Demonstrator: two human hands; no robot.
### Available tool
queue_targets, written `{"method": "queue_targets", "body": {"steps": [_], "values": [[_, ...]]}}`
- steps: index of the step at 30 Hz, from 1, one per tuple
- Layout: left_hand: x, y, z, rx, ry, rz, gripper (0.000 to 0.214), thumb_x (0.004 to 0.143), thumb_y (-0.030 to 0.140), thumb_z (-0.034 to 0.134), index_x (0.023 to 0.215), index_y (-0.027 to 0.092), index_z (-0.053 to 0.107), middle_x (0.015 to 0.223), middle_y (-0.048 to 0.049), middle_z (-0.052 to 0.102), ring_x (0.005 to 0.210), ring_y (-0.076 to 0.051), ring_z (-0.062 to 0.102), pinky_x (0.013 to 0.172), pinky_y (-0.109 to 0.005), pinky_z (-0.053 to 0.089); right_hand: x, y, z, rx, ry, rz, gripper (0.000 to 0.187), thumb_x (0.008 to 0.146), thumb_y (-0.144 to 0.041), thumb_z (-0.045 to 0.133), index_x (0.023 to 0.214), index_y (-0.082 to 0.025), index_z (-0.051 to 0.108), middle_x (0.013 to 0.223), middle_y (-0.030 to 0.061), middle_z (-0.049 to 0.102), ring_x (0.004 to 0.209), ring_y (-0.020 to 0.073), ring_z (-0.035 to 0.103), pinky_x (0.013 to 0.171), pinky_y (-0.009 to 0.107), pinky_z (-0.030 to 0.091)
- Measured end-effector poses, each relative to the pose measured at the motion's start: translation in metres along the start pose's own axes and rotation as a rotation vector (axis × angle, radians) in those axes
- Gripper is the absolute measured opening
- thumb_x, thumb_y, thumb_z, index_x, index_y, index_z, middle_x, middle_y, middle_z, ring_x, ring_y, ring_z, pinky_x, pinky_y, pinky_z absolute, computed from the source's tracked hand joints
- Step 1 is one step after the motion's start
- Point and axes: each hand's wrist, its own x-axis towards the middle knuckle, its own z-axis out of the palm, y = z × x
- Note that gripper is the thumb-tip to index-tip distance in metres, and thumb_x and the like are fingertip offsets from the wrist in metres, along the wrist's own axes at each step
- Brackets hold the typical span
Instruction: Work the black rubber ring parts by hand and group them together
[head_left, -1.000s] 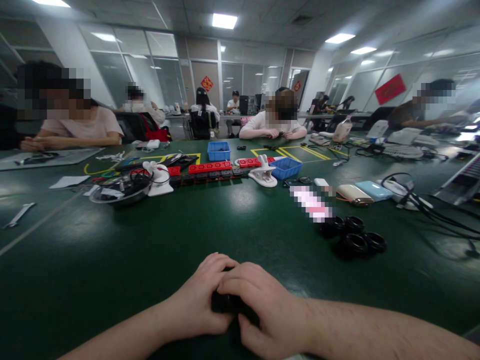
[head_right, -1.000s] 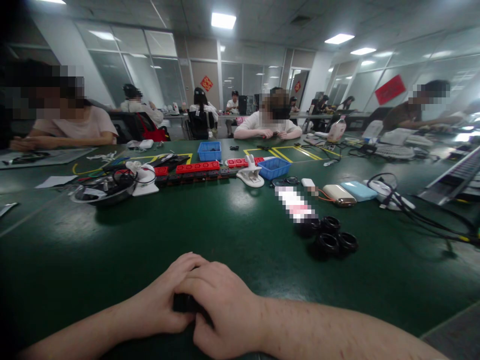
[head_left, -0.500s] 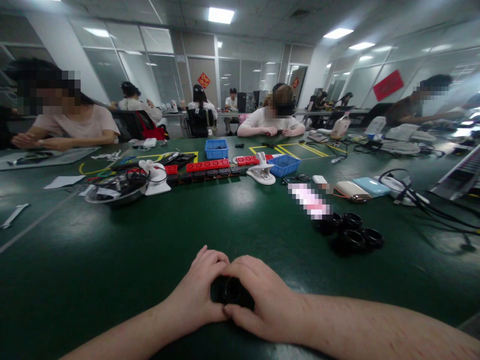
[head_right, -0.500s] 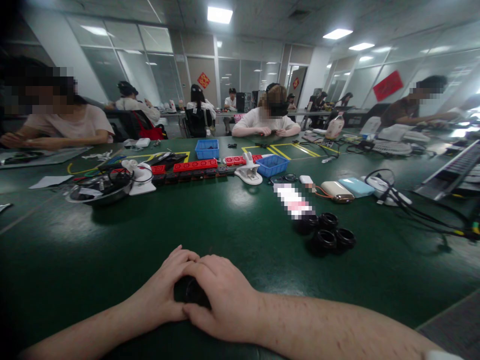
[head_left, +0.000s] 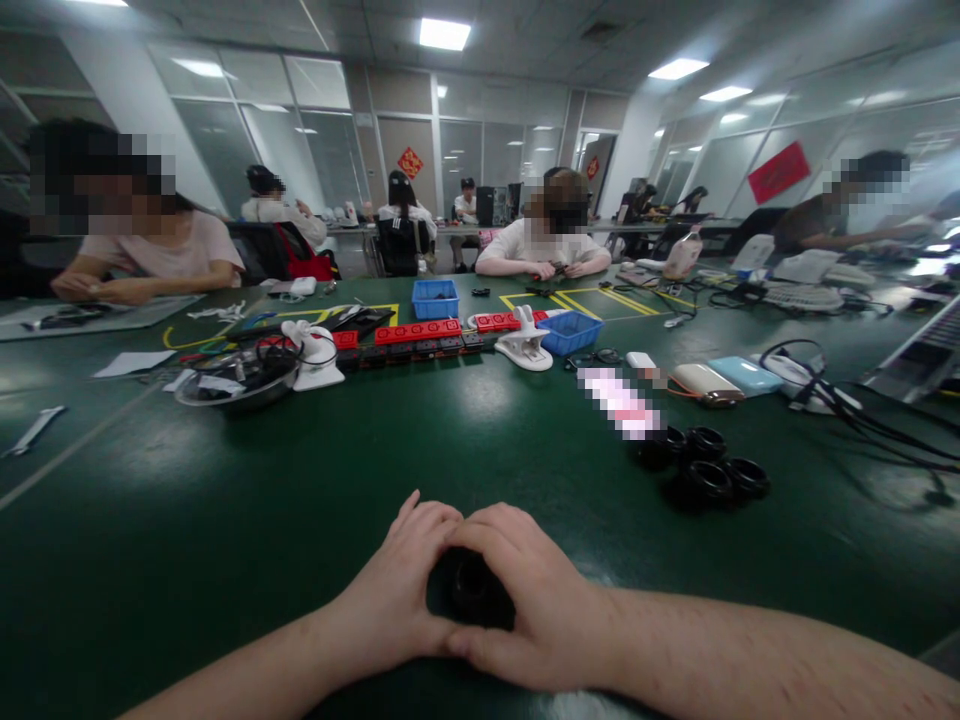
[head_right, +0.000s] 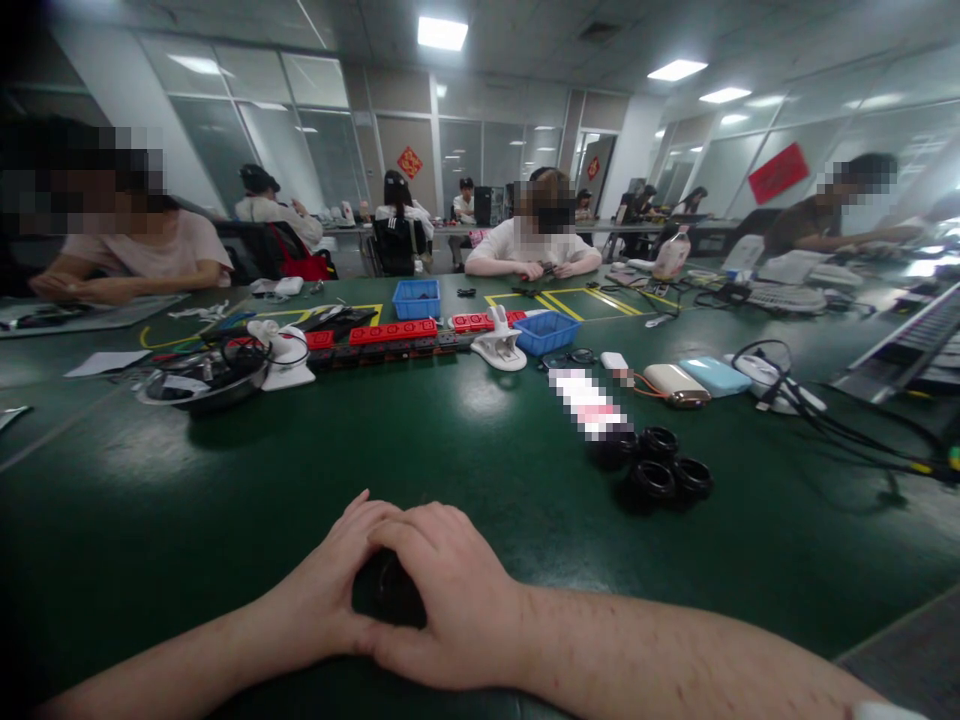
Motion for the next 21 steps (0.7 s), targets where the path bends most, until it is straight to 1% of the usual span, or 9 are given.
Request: {"method": "queue_targets", "body": {"steps": [1, 3, 6, 9, 12, 15, 18, 21], "values": [[0.0, -0.001, 0.001, 0.006, 0.009, -0.006, 0.059, 0.057, 0.049, 0.076, 0.103, 0.02, 0.054, 0.102, -0.0057, 0.055, 0.101, -0.028, 0.052, 0.106, -0.059, 0.01, 0.0, 0.0, 0.0, -0.013, -0.01, 0.015, 0.051, 0.07, -0.037, 0.064, 0.112, -0.014, 0.048, 0.106, 0.0106, 0.056, 0.092, 0.0224, 0.051, 0.081, 0.039, 0.041], [0.0, 0.0, 0.002, 0.015, 0.024, -0.021, 0.051, 0.057, 0.041, 0.077, 0.098, 0.019, 0.056, 0.098, -0.0045, 0.055, 0.098, -0.027, 0.053, 0.106, -0.058, 0.013, 0.001, 0.001, 0.001, -0.035, -0.032, 0.04, 0.046, 0.07, -0.033, 0.066, 0.109, -0.014, 0.05, 0.102, 0.0095, 0.057, 0.089, 0.0213, 0.052, 0.079, 0.038, 0.042], [0.0, 0.004, 0.0, 0.005, 0.029, -0.03, 0.039, 0.059, 0.029, 0.075, 0.093, 0.02, 0.058, 0.095, -0.003, 0.055, 0.095, -0.025, 0.052, 0.105, -0.054, 0.019, 0.002, 0.002, 0.002, -0.032, -0.058, 0.042, 0.035, 0.071, -0.024, 0.061, 0.104, -0.016, 0.052, 0.098, 0.0078, 0.057, 0.087, 0.0197, 0.052, 0.077, 0.035, 0.043], [0.001, 0.009, -0.004, -0.035, 0.004, -0.026, 0.035, 0.058, 0.02, 0.072, 0.091, 0.022, 0.059, 0.095, -0.0017, 0.054, 0.095, -0.023, 0.051, 0.104, -0.05, 0.022, 0.002, 0.002, 0.002, 0.014, -0.048, -0.047, 0.033, 0.071, -0.019, 0.052, 0.104, -0.016, 0.051, 0.098, 0.0082, 0.058, 0.089, 0.0191, 0.052, 0.078, 0.034, 0.045], [0.001, 0.012, -0.007, -0.039, -0.037, 0.009, 0.041, 0.052, 0.012, 0.067, 0.091, 0.022, 0.06, 0.1, -0.0017, 0.054, 0.099, -0.024, 0.05, 0.106, -0.049, 0.019, 0.002, 0.001, 0.001, 0.049, -0.037, -0.192, 0.033, 0.069, -0.016, 0.045, 0.102, -0.016, 0.05, 0.096, 0.0081, 0.059, 0.09, 0.0183, 0.052, 0.08, 0.032, 0.045], [0.0, 0.01, -0.008, -0.017, -0.081, 0.058, 0.042, 0.054, 0.013, 0.063, 0.094, 0.025, 0.062, 0.109, -0.0014, 0.053, 0.107, -0.026, 0.047, 0.108, -0.051, 0.011, 0.004, -0.001, 0.0, 0.065, -0.053, -0.294, 0.036, 0.066, -0.014, 0.039, 0.101, -0.016, 0.049, 0.095, 0.0084, 0.059, 0.091, 0.0174, 0.054, 0.084, 0.033, 0.045], [0.0, 0.008, -0.008, -0.004, -0.118, 0.076, 0.041, 0.057, 0.014, 0.062, 0.096, 0.027, 0.063, 0.115, -0.0012, 0.053, 0.111, -0.027, 0.045, 0.107, -0.054, 0.008, 0.005, -0.001, 0.0, 0.058, -0.072, -0.306, 0.037, 0.064, -0.013, 0.037, 0.099, -0.015, 0.049, 0.091, 0.0085, 0.06, 0.09, 0.017, 0.055, 0.086, 0.033, 0.044], [0.0, 0.007, -0.008, 0.01, -0.126, 0.082, 0.046, 0.06, 0.02, 0.067, 0.104, 0.029, 0.061, 0.117, -0.0019, 0.053, 0.113, -0.028, 0.044, 0.107, -0.056, 0.008, 0.005, 0.0, 0.0, 0.073, -0.075, -0.307, 0.037, 0.064, -0.015, 0.037, 0.099, -0.015, 0.05, 0.09, 0.0082, 0.061, 0.09, 0.0169, 0.056, 0.086, 0.034, 0.044]]}}
